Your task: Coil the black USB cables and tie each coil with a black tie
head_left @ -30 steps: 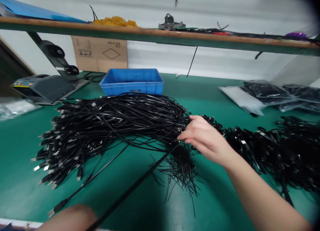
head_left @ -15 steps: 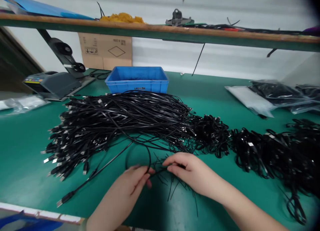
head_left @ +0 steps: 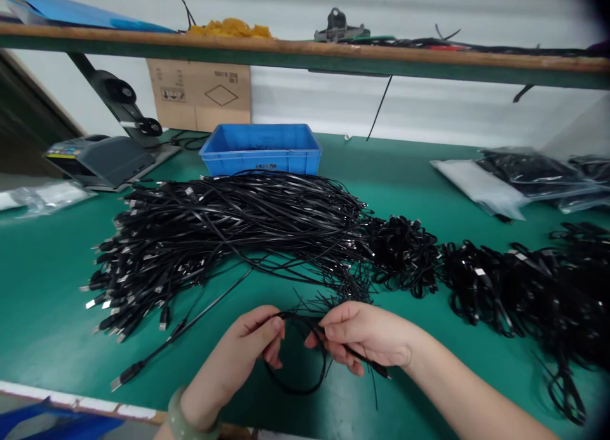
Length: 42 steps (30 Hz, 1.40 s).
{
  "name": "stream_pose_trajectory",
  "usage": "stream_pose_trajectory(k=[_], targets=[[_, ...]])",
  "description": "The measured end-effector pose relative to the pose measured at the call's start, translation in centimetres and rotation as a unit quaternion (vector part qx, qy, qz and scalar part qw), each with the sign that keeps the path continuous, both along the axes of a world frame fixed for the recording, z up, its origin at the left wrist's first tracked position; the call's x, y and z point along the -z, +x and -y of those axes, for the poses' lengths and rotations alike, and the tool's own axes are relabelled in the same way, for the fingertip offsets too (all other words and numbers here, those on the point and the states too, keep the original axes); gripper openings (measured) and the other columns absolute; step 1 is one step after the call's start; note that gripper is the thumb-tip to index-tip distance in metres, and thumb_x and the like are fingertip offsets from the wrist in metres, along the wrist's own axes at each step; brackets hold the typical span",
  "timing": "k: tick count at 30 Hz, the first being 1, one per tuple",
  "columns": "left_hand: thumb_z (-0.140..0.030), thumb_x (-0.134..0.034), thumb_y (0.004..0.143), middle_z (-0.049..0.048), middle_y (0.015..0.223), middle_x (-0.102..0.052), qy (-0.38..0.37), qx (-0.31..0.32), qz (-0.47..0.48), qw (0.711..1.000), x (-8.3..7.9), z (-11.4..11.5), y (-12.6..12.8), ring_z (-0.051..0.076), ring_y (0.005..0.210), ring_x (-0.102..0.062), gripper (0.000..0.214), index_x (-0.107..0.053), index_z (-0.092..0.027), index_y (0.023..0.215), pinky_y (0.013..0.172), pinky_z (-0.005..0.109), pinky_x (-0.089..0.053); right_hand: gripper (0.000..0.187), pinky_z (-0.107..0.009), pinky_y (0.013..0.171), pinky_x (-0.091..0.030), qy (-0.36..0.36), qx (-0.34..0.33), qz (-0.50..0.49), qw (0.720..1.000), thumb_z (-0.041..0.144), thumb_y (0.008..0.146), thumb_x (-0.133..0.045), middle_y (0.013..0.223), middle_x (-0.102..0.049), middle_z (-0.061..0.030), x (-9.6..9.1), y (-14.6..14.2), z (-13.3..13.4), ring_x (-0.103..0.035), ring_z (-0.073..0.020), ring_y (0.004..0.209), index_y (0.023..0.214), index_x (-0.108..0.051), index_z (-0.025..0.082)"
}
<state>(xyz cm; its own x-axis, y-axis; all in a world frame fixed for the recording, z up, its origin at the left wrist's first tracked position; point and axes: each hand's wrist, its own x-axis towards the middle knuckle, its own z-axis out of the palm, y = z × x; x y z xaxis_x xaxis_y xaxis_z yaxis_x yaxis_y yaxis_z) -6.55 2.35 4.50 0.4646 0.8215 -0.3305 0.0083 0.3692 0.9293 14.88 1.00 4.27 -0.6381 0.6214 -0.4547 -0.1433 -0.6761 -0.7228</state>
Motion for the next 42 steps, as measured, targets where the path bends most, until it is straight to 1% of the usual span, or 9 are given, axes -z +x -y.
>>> stream_pose_trajectory(k=[5, 11, 17, 21, 24, 29, 34, 39, 42], targets=[[-0.044, -0.055, 0.077, -0.0056, 0.048, -0.042, 0.017, -0.041, -0.027, 0.999, -0.3, 0.0, 0.6, 0.012, 0.05, -0.043, 0.03, -0.054, -0.017, 0.064, 0.052, 0.024, -0.043, 0.034, -0.017, 0.043, -0.044, -0.016, 0.004, -0.023, 1.0, 0.036, 0.069, -0.069, 0.059, -0.055, 0.0009, 0.0, 0.1, 0.1, -0.051, -0.0069, 0.05, 0.093, -0.069, 0.012], [-0.047, -0.059, 0.076, -0.0039, 0.059, -0.044, -0.05, 0.002, 0.034, 0.998, 1.1, 0.7, 1.5, 0.01, 0.058, -0.042, 0.033, -0.056, -0.015, 0.066, 0.064, 0.025, -0.043, 0.024, -0.025, 0.076, -0.046, 0.113, 0.142, -0.077, 0.98, 0.025, 0.051, -0.083, 0.098, -0.063, -0.0049, -0.4, -0.7, -0.2, -0.059, -0.0145, 0.087, 0.071, -0.072, 0.017], [-0.052, -0.067, 0.065, -0.0033, 0.058, -0.045, -0.143, 0.047, 0.121, 0.981, 2.8, 2.2, 3.7, 0.008, 0.053, -0.04, 0.039, -0.059, -0.014, 0.072, 0.052, 0.02, -0.034, 0.012, -0.023, 0.041, -0.043, 0.234, 0.221, 0.039, 0.946, 0.025, 0.062, -0.074, 0.079, -0.063, -0.0004, -0.2, -2.3, -1.1, -0.053, -0.0084, 0.045, 0.066, -0.065, 0.018], [-0.045, -0.061, 0.074, 0.0005, 0.073, -0.058, -0.118, -0.033, 0.066, 0.99, 3.1, 1.9, 3.4, 0.012, 0.068, -0.052, 0.03, -0.058, -0.016, 0.072, 0.063, 0.023, -0.04, 0.003, -0.033, 0.078, -0.045, 0.403, 0.176, 0.305, 0.845, 0.021, 0.074, -0.063, 0.083, -0.064, -0.0019, 0.1, -1.4, -1.7, -0.058, -0.0167, 0.083, 0.076, -0.065, 0.019], [-0.045, -0.056, 0.078, 0.0025, 0.079, -0.063, -0.148, -0.099, 0.077, 0.981, 2.6, 1.6, 2.6, 0.017, 0.079, -0.059, 0.027, -0.054, -0.017, 0.077, 0.074, 0.029, -0.045, 0.005, -0.033, 0.08, -0.04, 0.466, 0.085, 0.485, 0.735, 0.021, 0.077, -0.062, 0.079, -0.061, -0.0021, 1.3, -0.7, -1.7, -0.052, -0.0182, 0.084, 0.072, -0.064, 0.019], [-0.046, -0.054, 0.078, -0.0082, 0.051, -0.048, -0.168, -0.127, 0.055, 0.976, 2.0, 1.4, 2.2, 0.008, 0.041, -0.046, 0.027, -0.045, -0.02, 0.077, 0.042, 0.021, -0.041, 0.004, -0.034, 0.076, -0.039, 0.481, 0.001, 0.614, 0.626, 0.017, 0.077, -0.059, 0.085, -0.057, -0.0054, 3.7, -1.6, -0.6, -0.047, -0.0218, 0.087, 0.075, -0.062, 0.019], [-0.045, -0.051, 0.079, -0.0109, 0.049, -0.036, -0.175, -0.131, 0.066, 0.974, 2.3, 1.4, 2.1, 0.003, 0.034, -0.027, 0.026, -0.043, -0.021, 0.074, 0.032, 0.013, -0.019, 0.01, -0.032, 0.078, -0.039, 0.481, 0.031, 0.559, 0.675, 0.015, 0.081, -0.054, 0.082, -0.058, -0.0035, 3.2, -1.4, -0.8, -0.049, -0.0188, 0.084, 0.074, -0.059, 0.018], [-0.048, -0.05, 0.078, -0.0112, 0.048, -0.032, -0.186, -0.123, 0.057, 0.973, 2.5, 1.3, 2.5, 0.003, 0.035, -0.021, 0.029, -0.041, -0.021, 0.072, 0.033, 0.014, -0.013, 0.011, -0.027, 0.068, -0.039, 0.429, 0.141, 0.416, 0.789, 0.018, 0.08, -0.053, 0.07, -0.055, 0.0009, 1.6, -1.0, -1.2, -0.049, -0.0138, 0.071, 0.069, -0.056, 0.018], [-0.049, -0.043, 0.08, -0.0108, 0.048, -0.031, -0.148, -0.119, -0.002, 0.982, 2.8, 1.3, 3.2, 0.005, 0.035, -0.02, 0.029, -0.04, -0.022, 0.07, 0.034, 0.016, -0.014, 0.009, -0.023, 0.05, -0.034, 0.298, 0.226, 0.27, 0.887, 0.027, 0.074, -0.059, 0.059, -0.049, 0.005, 1.1, -2.0, -1.0, -0.042, -0.0092, 0.052, 0.076, -0.055, 0.019]])
